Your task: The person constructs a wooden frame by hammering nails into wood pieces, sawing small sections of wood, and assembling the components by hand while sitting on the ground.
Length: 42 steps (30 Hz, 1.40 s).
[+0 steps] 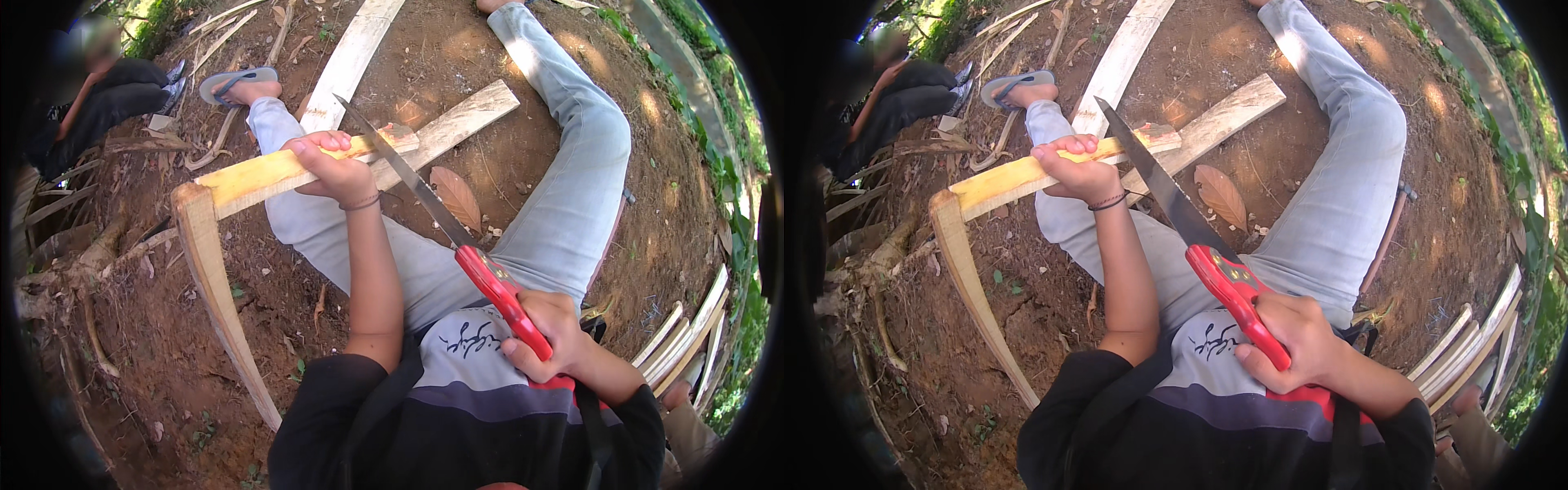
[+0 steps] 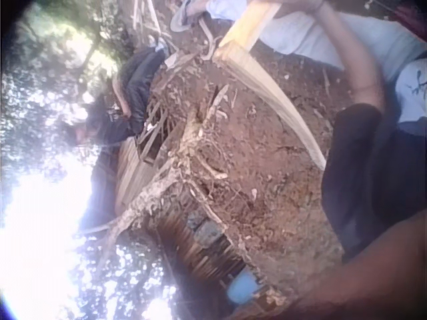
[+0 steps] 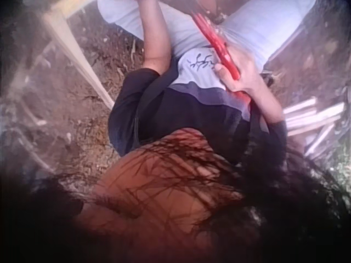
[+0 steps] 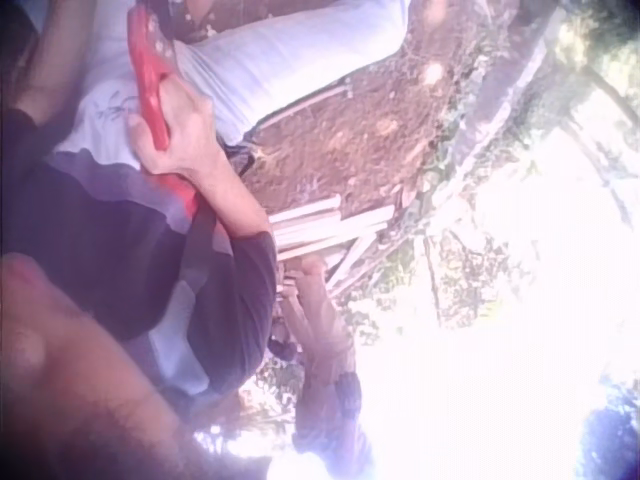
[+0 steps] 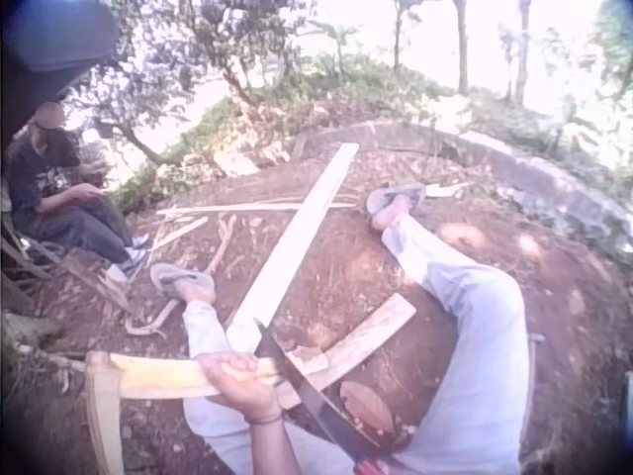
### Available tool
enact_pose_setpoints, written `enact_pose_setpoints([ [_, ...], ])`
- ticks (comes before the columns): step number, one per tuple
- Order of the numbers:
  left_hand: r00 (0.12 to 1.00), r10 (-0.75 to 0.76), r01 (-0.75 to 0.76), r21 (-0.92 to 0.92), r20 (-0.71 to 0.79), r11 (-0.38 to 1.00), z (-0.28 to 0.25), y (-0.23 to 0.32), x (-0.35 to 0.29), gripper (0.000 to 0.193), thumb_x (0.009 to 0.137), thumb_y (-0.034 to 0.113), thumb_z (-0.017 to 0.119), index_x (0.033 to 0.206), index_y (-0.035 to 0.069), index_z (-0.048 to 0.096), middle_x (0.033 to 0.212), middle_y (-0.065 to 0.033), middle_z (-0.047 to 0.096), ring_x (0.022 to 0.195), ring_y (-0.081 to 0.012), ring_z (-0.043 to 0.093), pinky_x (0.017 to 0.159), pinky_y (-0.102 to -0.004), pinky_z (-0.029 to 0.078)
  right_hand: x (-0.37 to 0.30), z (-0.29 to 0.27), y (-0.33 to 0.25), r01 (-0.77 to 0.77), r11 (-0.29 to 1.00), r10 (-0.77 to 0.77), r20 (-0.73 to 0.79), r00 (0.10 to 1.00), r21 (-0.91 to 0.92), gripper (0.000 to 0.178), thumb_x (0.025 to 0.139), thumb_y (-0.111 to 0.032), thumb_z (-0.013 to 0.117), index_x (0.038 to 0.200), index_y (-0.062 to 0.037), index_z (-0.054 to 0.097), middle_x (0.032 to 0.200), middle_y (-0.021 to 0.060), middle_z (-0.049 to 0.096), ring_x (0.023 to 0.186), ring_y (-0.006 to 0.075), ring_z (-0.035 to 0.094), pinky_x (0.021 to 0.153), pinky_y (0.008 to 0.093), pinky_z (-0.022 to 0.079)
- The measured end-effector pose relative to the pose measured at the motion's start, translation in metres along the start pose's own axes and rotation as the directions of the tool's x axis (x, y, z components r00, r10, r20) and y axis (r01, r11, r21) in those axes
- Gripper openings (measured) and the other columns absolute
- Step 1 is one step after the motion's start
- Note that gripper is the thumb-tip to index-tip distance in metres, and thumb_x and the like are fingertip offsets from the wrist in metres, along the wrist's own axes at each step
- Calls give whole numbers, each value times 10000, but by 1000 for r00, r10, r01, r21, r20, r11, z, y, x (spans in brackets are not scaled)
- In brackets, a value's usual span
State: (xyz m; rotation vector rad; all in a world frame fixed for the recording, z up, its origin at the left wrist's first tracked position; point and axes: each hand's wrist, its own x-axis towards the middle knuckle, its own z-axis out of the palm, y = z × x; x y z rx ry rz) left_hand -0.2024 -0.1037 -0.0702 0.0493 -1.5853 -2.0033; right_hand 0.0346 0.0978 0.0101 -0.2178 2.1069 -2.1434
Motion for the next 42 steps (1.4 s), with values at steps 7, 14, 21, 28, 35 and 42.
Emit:
enact_pose_setpoints([
  [7, 997, 52, -51, -10, 62, 999, 3, -2, -13, 336, 972, 359, 567, 859, 89, 402, 638, -16, 432, 531, -103, 430, 516, -261, 426, 25, 4, 19, 63, 996, -67, -46, 997, -70, 200, 751, -145, 659, 706, -15, 514, 602, 113, 434, 510, 310, 484, 481, 390, 386],
  [14, 999, 36, -36, -30, 10, 999, 10, 2, -10, 350, 963, 354, 588, 852, 77, 407, 633, -16, 427, 517, -98, 426, 497, -246, 409, 13, 3, 14, 53, 998, -55, -89, 995, -27, 205, 697, -125, 639, 662, -23, 465, 573, 112, 413, 485, 322, 458, 489, 417, 383],
  [21, 994, 95, -95, 8, 51, 995, 5, -6, -6, 334, 965, 321, 583, 837, 74, 398, 617, -11, 412, 520, -94, 428, 477, -243, 387, -3, -13, 10, -7, 996, 5, -22, 1000, -85, 210, 718, -120, 628, 667, -22, 449, 590, 132, 435, 501, 342, 458, 495, 417, 376],
  [28, 996, 76, -79, 78, 48, 994, 16, 3, -8, 391, 973, 335, 575, 752, 69, 392, 586, -4, 407, 483, -83, 412, 454, -220, 358, 47, 11, 35, 52, 981, -71, -95, 993, -187, 194, 704, -114, 629, 670, -34, 455, 578, 120, 418, 506, 344, 464, 500, 432, 379],
  [35, 997, 75, -75, 14, 34, 997, 15, 1, -7, 440, 975, 369, 560, 696, 74, 389, 557, -7, 393, 481, -87, 418, 444, -234, 362, 40, 13, 33, 50, 983, -65, -77, 995, -177, 161, 681, -96, 615, 673, -33, 467, 579, 117, 417, 500, 336, 467, 497, 437, 402],
  [42, 1000, 26, -26, 54, 2, 998, 25, 5, 6, 464, 961, 392, 585, 693, 66, 393, 554, -6, 396, 472, -88, 409, 444, -234, 349, 0, 3, 4, 15, 991, -24, -63, 998, -135, 139, 680, -82, 598, 671, -31, 469, 585, 123, 416, 495, 332, 465, 496, 438, 402],
])
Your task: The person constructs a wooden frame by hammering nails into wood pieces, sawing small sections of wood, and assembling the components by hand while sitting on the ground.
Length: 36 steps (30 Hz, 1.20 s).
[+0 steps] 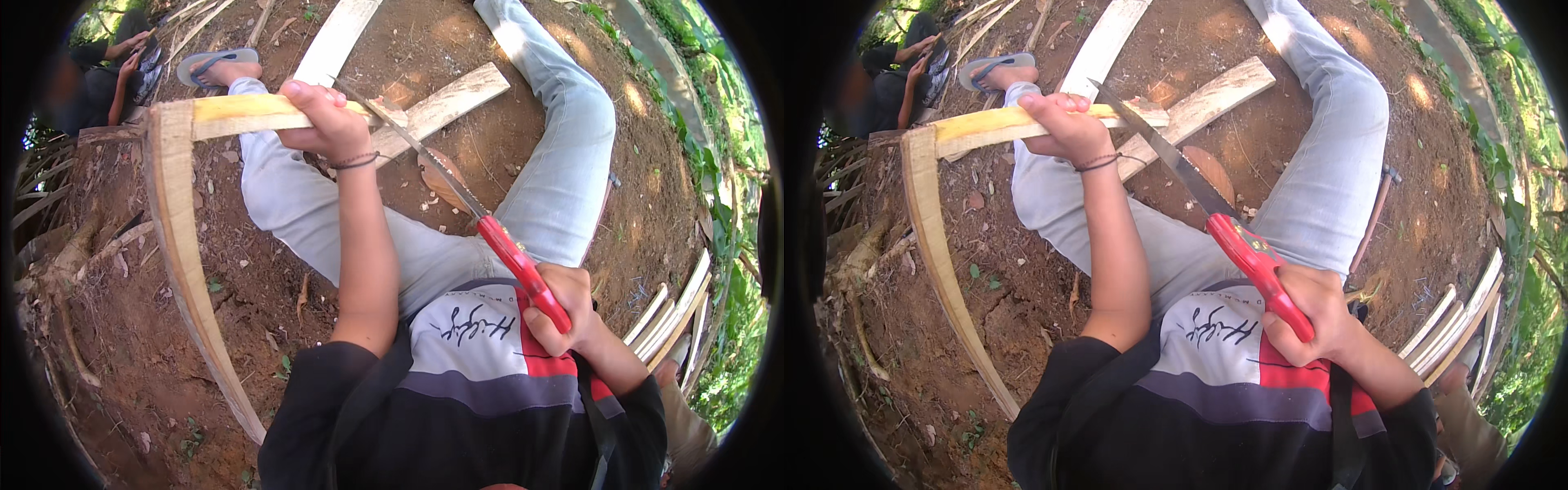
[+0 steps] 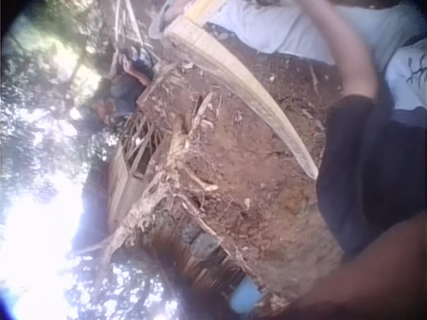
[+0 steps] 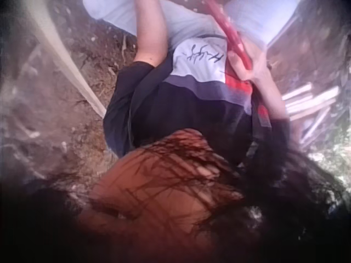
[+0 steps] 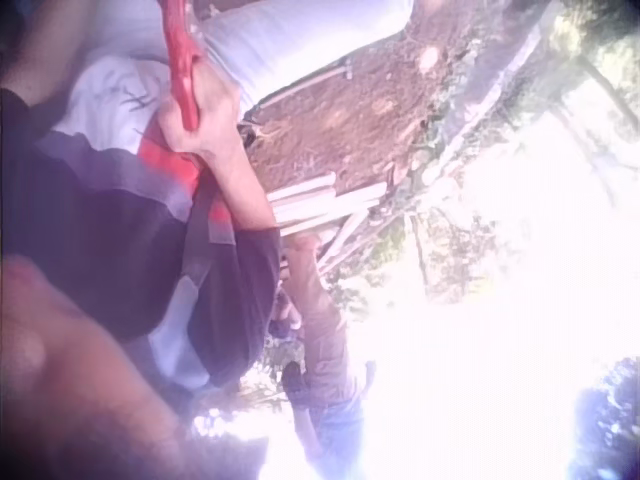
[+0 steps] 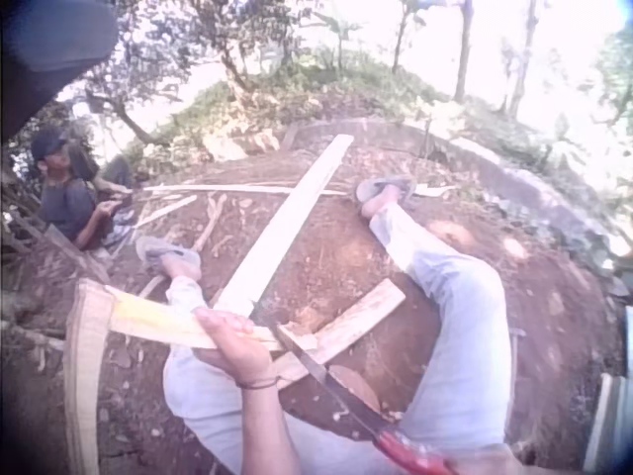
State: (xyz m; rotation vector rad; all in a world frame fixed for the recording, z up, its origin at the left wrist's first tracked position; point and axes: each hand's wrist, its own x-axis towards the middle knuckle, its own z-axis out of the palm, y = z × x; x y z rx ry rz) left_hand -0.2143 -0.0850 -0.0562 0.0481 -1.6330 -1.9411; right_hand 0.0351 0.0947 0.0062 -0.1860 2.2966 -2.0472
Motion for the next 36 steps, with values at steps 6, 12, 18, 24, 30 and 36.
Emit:
enact_pose_setpoints([
  [6, 998, 57, -56, -34, 35, 998, -4, -2, -11, 469, 959, 399, 583, 689, 69, 389, 561, -11, 396, 478, -92, 397, 443, -236, 346, 43, 25, 32, 20, 997, -24, -44, 999, -76, 180, 695, -89, 605, 667, -25, 439, 594, 134, 418, 508, 346, 464, 505, 443, 376],
  [12, 999, -42, 42, -16, -29, 999, -10, -6, 3, 493, 961, 431, 570, 677, 72, 387, 531, -10, 388, 448, -99, 406, 436, -240, 361, -1, -7, 3, 0, 1000, 0, -9, 1000, -9, 155, 682, -89, 584, 673, -23, 443, 599, 129, 423, 530, 345, 480, 514, 434, 413],
  [18, 997, 53, -55, 33, 58, 998, -11, -7, -3, 486, 964, 419, 566, 670, 73, 394, 532, -20, 418, 449, -102, 423, 442, -245, 379, 24, 18, 22, 25, 996, -27, -21, 999, -83, 132, 666, -87, 592, 682, -26, 477, 606, 120, 451, 528, 334, 503, 521, 440, 435],
  [24, 992, 79, -84, 56, 93, 995, 10, -11, 3, 454, 963, 402, 558, 703, 64, 403, 536, -11, 412, 445, -91, 421, 416, -226, 357, 46, 27, 45, 60, 997, -65, -92, 994, -57, 113, 677, -83, 600, 685, -30, 501, 586, 108, 451, 512, 318, 509, 508, 429, 427],
  [30, 998, 33, -37, 65, 58, 997, 1, -12, 12, 450, 969, 434, 563, 765, 60, 416, 537, 11, 401, 431, -65, 408, 389, -214, 382, -2, 4, 14, 52, 996, -44, -120, 992, 69, 106, 685, -101, 578, 685, -20, 509, 580, 121, 460, 508, 323, 515, 511, 428, 429],
  [36, 982, 138, -147, 64, 132, 987, 12, -11, -12, 459, 960, 449, 579, 760, 72, 410, 539, 2, 405, 439, -77, 415, 402, -219, 388, 61, 28, 60, 81, 996, -85, -100, 991, -45, 156, 681, -80, 583, 664, -29, 438, 587, 146, 430, 505, 364, 456, 500, 443, 394],
])
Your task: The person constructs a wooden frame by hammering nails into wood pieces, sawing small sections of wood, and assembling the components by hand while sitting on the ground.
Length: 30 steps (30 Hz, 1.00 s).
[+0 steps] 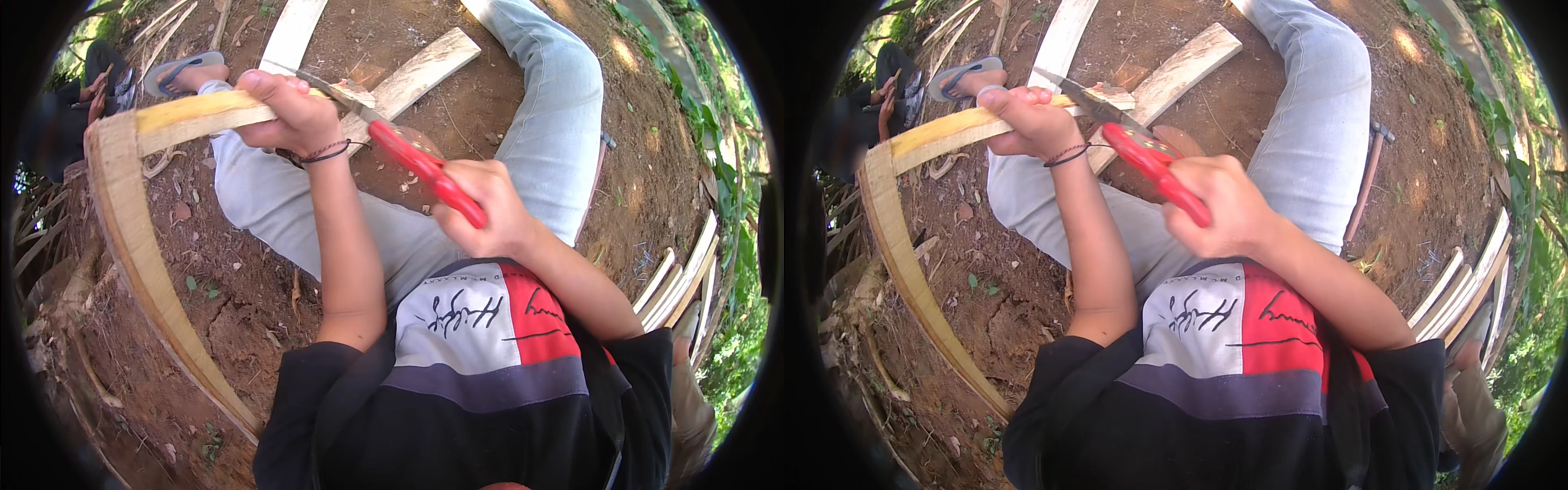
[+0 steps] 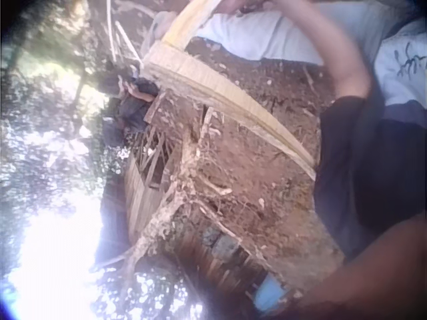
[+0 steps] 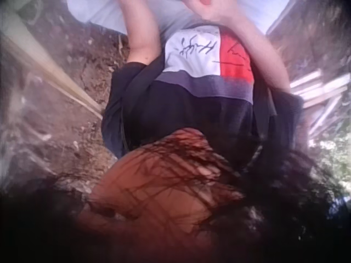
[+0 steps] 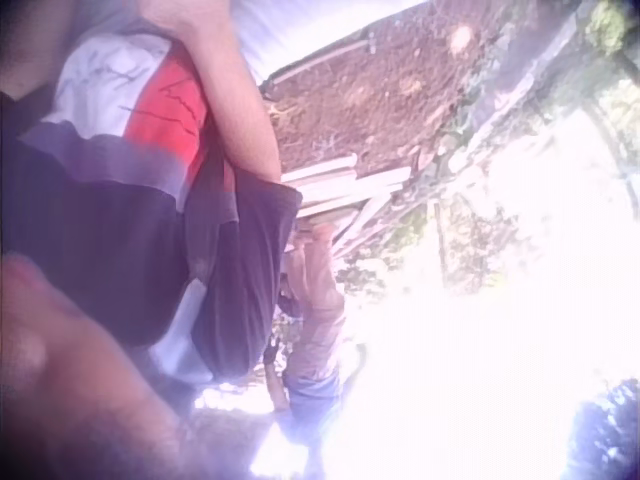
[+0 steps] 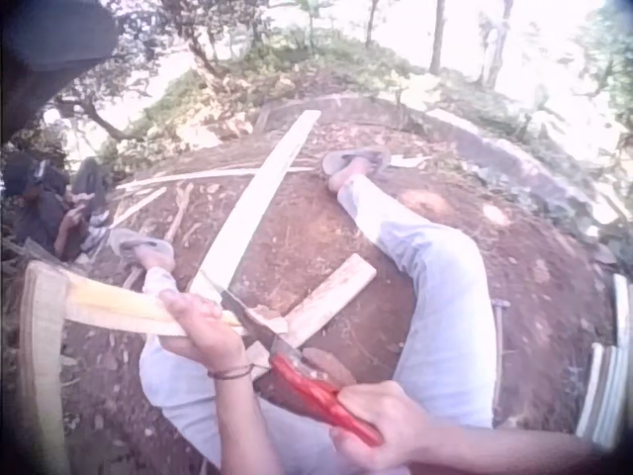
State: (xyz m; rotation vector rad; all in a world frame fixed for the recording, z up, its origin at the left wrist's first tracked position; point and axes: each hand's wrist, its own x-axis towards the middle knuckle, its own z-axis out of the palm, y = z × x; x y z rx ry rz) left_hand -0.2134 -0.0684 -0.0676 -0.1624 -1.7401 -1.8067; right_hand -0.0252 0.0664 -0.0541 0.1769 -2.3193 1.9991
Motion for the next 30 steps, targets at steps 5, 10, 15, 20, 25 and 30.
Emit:
enact_pose_setpoints([
  [5, 1000, -20, 20, -9, -17, 1000, -1, -6, 12, 448, 947, 445, 591, 755, 86, 404, 540, 1, 405, 440, -80, 408, 416, -219, 390, -47, -43, -37, -53, 997, 51, 34, 998, 57, 130, 675, -80, 587, 657, -23, 471, 579, 122, 445, 500, 334, 499, 495, 435, 405],
  [10, 998, -19, 18, 24, 56, 1000, -12, -12, 18, 495, 938, 501, 585, 750, 81, 401, 535, 0, 414, 431, -78, 427, 392, -221, 390, 6, 2, 9, -48, 998, 49, -2, 999, 45, 139, 694, -76, 578, 656, -18, 458, 587, 134, 469, 509, 348, 507, 502, 436, 413],
  [15, 987, -136, 132, -42, -90, 990, -25, -14, 31, 501, 941, 498, 571, 723, 76, 412, 516, -13, 420, 405, -111, 433, 380, -238, 419, -49, -42, -27, -51, 996, 45, 77, 996, 71, 120, 619, -95, 590, 674, -21, 513, 568, 104, 424, 480, 319, 493, 475, 413, 422],
  [20, 999, -33, 33, -25, 23, 999, -19, -17, 17, 516, 937, 501, 583, 695, 75, 419, 523, -29, 422, 412, -115, 438, 394, -263, 428, 6, -5, 17, 77, 997, -78, 59, 995, 25, 122, 632, -74, 565, 653, -31, 453, 562, 104, 381, 462, 328, 437, 468, 447, 379],
  [25, 996, -67, 71, -62, 60, 996, -17, -14, 28, 514, 941, 498, 583, 705, 81, 397, 529, -14, 422, 411, -109, 430, 408, -250, 427, -23, -31, -7, 3, 997, -9, 81, 997, 72, 119, 644, -90, 557, 644, -29, 456, 571, 122, 413, 492, 330, 470, 487, 447, 393],
  [30, 998, 29, -33, 77, 50, 996, -10, -6, 24, 472, 956, 437, 560, 691, 90, 380, 525, -3, 390, 409, -97, 409, 397, -239, 417, -9, -16, 10, 12, 1000, -13, 65, 998, 19, 135, 652, -98, 554, 646, -20, 443, 573, 145, 447, 513, 361, 499, 517, 453, 415],
])
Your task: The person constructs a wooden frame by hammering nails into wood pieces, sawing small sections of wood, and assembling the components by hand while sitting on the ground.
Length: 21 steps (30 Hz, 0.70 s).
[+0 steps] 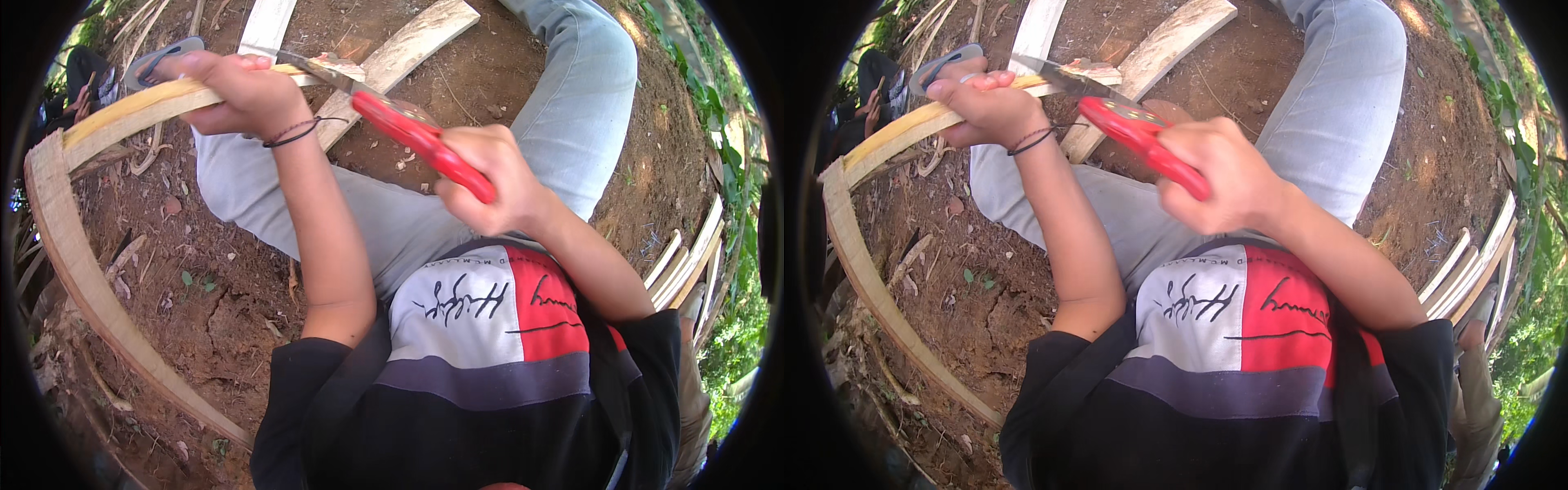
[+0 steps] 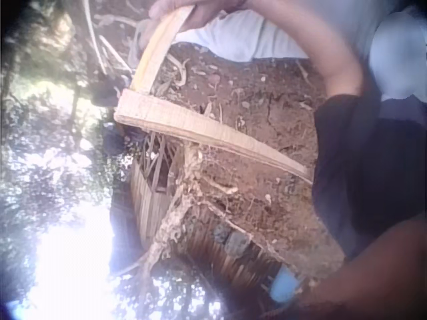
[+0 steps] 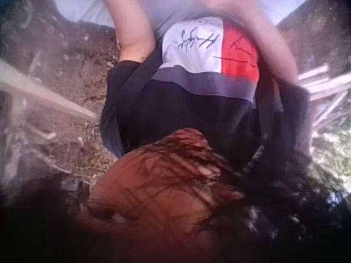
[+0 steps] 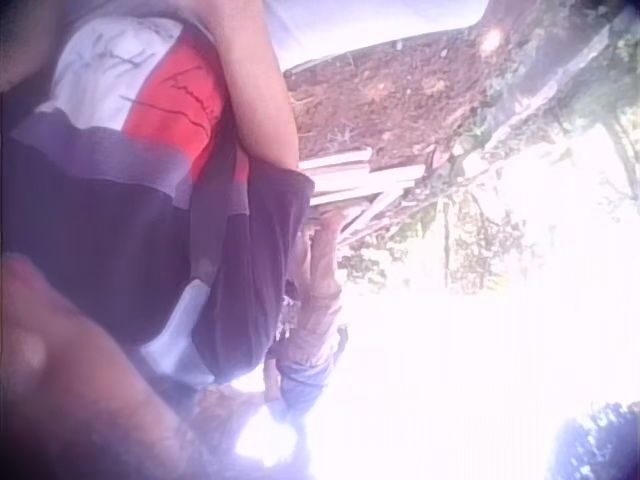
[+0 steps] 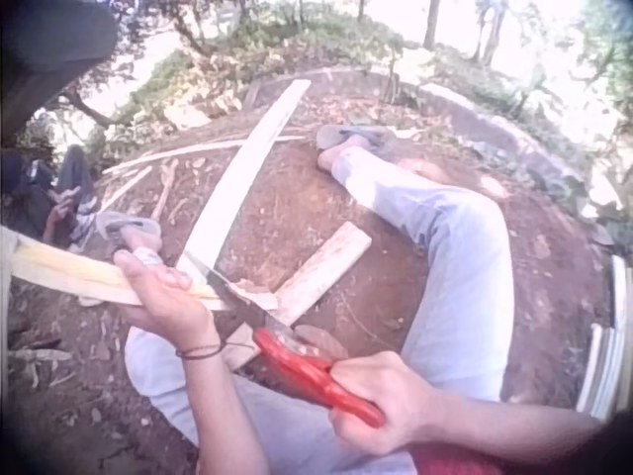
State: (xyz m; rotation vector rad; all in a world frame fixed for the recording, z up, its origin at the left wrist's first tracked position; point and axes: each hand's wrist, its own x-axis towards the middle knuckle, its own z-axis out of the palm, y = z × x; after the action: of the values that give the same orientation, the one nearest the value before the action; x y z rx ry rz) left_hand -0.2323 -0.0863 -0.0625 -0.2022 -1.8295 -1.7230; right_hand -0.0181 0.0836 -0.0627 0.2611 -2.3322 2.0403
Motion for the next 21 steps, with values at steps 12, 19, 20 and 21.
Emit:
enact_pose_setpoints([
  [12, 999, -30, 33, -84, 30, 996, -8, -9, -4, 455, 937, 426, 595, 716, 74, 411, 535, -15, 404, 411, -106, 414, 397, -261, 418, -36, -14, -10, -72, 995, 74, -38, 997, 69, 107, 637, -112, 557, 671, -29, 498, 574, 141, 463, 507, 345, 520, 512, 408, 434],
  [19, 984, -171, 164, -124, -46, 979, -3, -8, 5, 395, 950, 400, 579, 813, 66, 419, 505, 8, 354, 390, -68, 391, 385, -210, 402, 15, 17, 28, 77, 997, -76, -59, 995, 8, 116, 641, -90, 539, 655, -21, 446, 560, 126, 413, 481, 355, 461, 475, 446, 389],
  [20, 985, -172, 172, -154, 14, 973, -16, -11, 0, 407, 947, 411, 588, 813, 65, 421, 514, 6, 361, 403, -69, 401, 386, -216, 405, 3, 21, 21, 59, 998, -57, -73, 996, 25, 120, 642, -85, 536, 653, -19, 437, 559, 127, 407, 479, 358, 454, 474, 453, 383],
  [21, 989, -137, 144, -214, 46, 966, -20, -19, 2, 420, 944, 423, 596, 812, 64, 423, 522, 4, 368, 415, -71, 411, 388, -221, 407, -29, 6, 7, 12, 998, -12, -1, 1000, 63, 86, 627, -68, 538, 655, -27, 467, 572, 122, 422, 478, 340, 464, 472, 443, 397],
])
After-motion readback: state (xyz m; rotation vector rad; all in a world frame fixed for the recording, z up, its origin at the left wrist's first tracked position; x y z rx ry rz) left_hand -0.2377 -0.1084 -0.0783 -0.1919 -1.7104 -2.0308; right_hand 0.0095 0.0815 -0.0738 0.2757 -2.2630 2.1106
